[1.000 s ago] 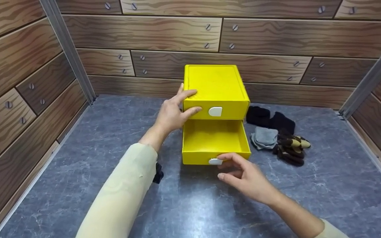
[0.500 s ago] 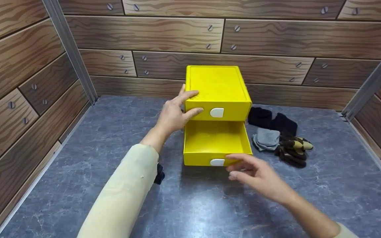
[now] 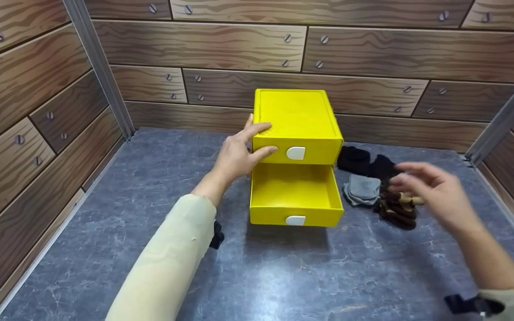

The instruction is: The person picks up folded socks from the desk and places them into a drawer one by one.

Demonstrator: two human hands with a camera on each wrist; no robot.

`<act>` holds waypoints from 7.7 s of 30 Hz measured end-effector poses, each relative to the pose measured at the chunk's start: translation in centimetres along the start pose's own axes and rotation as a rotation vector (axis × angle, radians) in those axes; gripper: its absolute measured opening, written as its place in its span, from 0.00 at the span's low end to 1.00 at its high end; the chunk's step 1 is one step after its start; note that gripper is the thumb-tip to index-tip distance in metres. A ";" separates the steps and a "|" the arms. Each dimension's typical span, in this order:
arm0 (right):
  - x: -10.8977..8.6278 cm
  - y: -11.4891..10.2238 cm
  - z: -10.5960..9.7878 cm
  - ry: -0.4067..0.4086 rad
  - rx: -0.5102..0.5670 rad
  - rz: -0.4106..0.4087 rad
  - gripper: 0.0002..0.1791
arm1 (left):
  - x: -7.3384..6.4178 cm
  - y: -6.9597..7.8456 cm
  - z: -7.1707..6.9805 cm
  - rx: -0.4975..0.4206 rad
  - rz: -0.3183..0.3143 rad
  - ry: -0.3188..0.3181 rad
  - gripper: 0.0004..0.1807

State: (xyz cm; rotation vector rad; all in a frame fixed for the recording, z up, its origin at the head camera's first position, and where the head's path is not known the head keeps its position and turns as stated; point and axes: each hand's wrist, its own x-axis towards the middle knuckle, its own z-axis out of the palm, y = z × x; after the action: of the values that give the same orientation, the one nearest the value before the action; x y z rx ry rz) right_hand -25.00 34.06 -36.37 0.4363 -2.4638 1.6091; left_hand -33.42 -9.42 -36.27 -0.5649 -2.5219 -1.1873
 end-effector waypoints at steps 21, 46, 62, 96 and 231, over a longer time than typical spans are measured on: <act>3.6 10.6 -5.0 0.103 -0.032 0.232 0.13 | 0.0 0.0 0.3 -0.014 -0.017 -0.007 0.36; 1.1 13.6 -4.4 -0.231 -0.351 0.237 0.45 | 0.0 -0.1 0.1 0.006 -0.007 -0.003 0.36; 0.7 13.9 -3.8 -0.152 -0.299 0.262 0.41 | 0.1 -0.2 0.1 -0.006 -0.011 -0.008 0.36; -0.7 3.7 -2.6 0.096 0.252 -0.067 0.23 | 0.1 0.2 0.4 0.002 -0.008 -0.005 0.37; 4.3 -0.4 -0.6 -0.092 0.081 0.029 0.21 | 0.0 0.1 0.1 0.002 -0.020 -0.008 0.36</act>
State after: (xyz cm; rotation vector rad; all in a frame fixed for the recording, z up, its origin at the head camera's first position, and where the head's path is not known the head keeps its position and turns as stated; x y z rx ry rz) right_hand -28.96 33.78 -34.50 0.4992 -2.4875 1.7432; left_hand -33.36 -9.25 -36.27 -0.5459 -2.5407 -1.1919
